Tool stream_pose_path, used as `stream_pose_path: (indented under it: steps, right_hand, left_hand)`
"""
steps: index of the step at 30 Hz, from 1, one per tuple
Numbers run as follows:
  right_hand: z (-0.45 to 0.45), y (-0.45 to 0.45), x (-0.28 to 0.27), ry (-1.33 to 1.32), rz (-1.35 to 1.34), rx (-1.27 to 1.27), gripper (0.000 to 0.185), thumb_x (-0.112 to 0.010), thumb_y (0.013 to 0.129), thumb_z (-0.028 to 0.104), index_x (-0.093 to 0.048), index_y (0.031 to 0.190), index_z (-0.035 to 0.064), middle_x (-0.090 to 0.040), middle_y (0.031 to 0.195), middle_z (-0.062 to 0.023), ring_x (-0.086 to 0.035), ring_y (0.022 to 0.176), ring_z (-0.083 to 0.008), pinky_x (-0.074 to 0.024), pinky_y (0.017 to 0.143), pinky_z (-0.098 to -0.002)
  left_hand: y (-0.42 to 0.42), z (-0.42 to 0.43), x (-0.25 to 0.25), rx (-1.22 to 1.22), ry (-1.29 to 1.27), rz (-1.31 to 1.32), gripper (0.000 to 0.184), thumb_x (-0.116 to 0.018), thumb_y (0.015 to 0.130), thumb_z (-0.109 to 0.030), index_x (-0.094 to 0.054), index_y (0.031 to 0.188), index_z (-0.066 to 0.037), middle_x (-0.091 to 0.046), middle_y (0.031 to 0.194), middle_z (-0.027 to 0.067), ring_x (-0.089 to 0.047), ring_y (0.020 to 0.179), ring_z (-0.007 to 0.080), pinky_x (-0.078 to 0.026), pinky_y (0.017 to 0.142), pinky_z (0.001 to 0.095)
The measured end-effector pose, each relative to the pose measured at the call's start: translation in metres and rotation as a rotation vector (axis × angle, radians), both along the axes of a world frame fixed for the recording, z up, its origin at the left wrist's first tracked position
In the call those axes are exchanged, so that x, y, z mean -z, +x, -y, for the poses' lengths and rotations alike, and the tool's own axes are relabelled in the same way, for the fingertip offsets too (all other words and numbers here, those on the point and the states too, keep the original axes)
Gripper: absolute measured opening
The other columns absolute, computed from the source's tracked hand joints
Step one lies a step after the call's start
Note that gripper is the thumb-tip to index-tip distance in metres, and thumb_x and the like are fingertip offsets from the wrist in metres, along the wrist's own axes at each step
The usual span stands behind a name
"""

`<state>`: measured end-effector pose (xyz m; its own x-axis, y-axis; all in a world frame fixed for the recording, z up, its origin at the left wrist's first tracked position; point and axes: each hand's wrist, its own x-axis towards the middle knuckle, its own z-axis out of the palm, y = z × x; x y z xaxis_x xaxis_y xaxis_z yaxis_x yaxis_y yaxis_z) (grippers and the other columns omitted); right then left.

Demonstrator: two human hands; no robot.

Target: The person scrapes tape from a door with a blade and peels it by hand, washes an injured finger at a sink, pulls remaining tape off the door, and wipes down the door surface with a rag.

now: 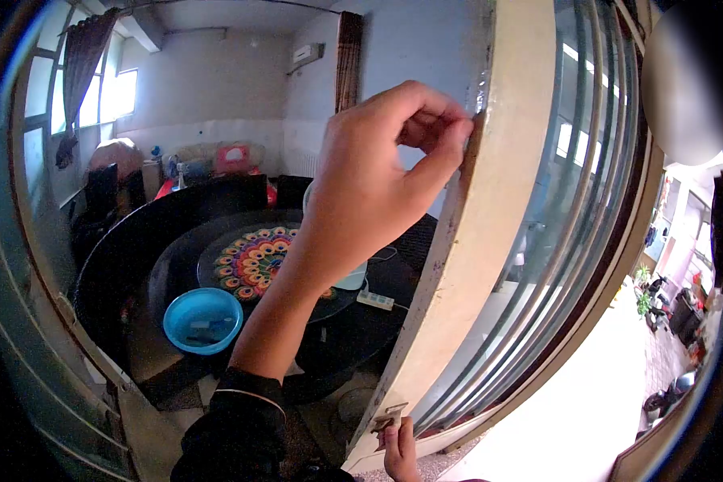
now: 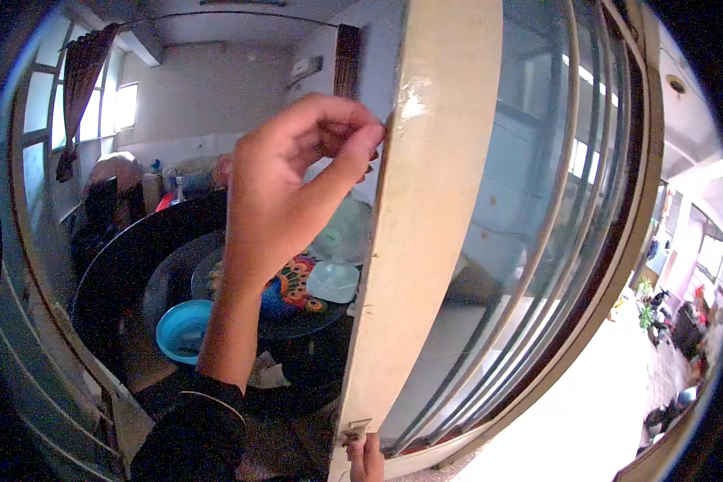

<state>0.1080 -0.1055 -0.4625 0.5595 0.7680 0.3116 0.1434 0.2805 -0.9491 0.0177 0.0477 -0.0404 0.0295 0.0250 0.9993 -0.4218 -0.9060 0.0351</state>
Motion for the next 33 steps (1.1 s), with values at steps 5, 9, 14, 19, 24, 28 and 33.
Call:
stream_pose_path:
  steps: [5, 9, 14, 19, 24, 28, 33]
  right_hand:
    - [0.004, 0.002, 0.001, -0.052, 0.014, 0.049, 0.045, -0.05, 0.097, 0.034, -0.046, 0.132, 0.0064, -0.058, 0.087, -0.0034, -0.051, 0.073, -0.012, -0.0419, 0.057, -0.0258]
    - [0.011, 0.008, 0.006, -0.141, -0.011, -0.018, 0.055, -0.05, 0.097, 0.037, -0.037, 0.14, 0.0062, -0.06, 0.099, -0.0068, -0.056, 0.082, -0.015, -0.0451, 0.062, -0.0276]
    - [0.015, 0.006, 0.008, -0.205, -0.052, 0.001, 0.066, -0.051, 0.096, 0.04, -0.026, 0.146, 0.0053, -0.058, 0.117, -0.0133, -0.059, 0.098, -0.022, -0.048, 0.072, -0.0317]
    - [0.009, 0.011, 0.021, -0.177, -0.07, 0.028, 0.063, -0.052, 0.096, 0.038, -0.031, 0.145, 0.0051, -0.06, 0.11, -0.0116, -0.058, 0.093, -0.0191, -0.0471, 0.069, -0.0301]
    - [0.01, 0.015, 0.017, -0.172, -0.005, -0.034, 0.055, -0.052, 0.096, 0.036, -0.04, 0.139, 0.0031, -0.061, 0.106, -0.0087, -0.056, 0.089, -0.0166, -0.0459, 0.069, -0.0287]
    - [0.015, -0.003, -0.009, -0.133, -0.047, 0.039, 0.05, -0.051, 0.096, 0.035, -0.044, 0.133, 0.0017, -0.061, 0.106, -0.008, -0.055, 0.088, -0.0165, -0.0458, 0.072, -0.0287]
    - [0.01, -0.001, -0.004, -0.025, -0.066, -0.018, 0.044, -0.05, 0.097, 0.031, -0.047, 0.129, 0.0012, -0.061, 0.104, -0.0079, -0.055, 0.087, -0.0161, -0.0442, 0.074, -0.0281]
  left_hand:
    - [0.001, -0.003, -0.007, -0.028, 0.09, -0.061, 0.012, -0.059, 0.09, -0.006, -0.06, 0.098, 0.003, -0.062, 0.085, 0.0012, -0.057, 0.077, 0.0045, -0.048, 0.071, 0.0205]
    - [0.002, -0.011, -0.013, 0.075, 0.018, -0.059, 0.014, -0.059, 0.091, -0.008, -0.06, 0.102, 0.002, -0.065, 0.09, 0.0041, -0.061, 0.082, 0.0074, -0.051, 0.073, 0.0232]
    - [0.001, -0.014, -0.011, 0.101, 0.035, -0.116, 0.013, -0.063, 0.087, -0.002, -0.065, 0.099, 0.004, -0.067, 0.093, 0.0071, -0.064, 0.082, 0.0107, -0.053, 0.072, 0.0232]
    - [0.003, -0.016, -0.014, -0.17, 0.396, 0.159, 0.015, -0.066, 0.08, 0.006, -0.068, 0.095, 0.002, -0.067, 0.088, 0.0099, -0.064, 0.078, 0.0123, -0.051, 0.067, 0.0222]
    - [0.005, -0.019, -0.018, -0.163, 0.483, 0.214, 0.017, -0.067, 0.075, 0.009, -0.067, 0.091, 0.002, -0.065, 0.083, 0.0083, -0.06, 0.072, 0.012, -0.047, 0.062, 0.0224]
    - [0.002, -0.015, -0.023, -0.188, 0.538, 0.196, 0.017, -0.067, 0.071, 0.01, -0.064, 0.085, 0.001, -0.061, 0.078, 0.0056, -0.057, 0.068, 0.012, -0.044, 0.059, 0.0224]
    - [0.004, -0.015, -0.023, -0.205, 0.513, 0.184, 0.018, -0.067, 0.069, 0.01, -0.063, 0.083, 0.0, -0.059, 0.077, 0.0051, -0.057, 0.068, 0.0118, -0.044, 0.06, 0.0219]
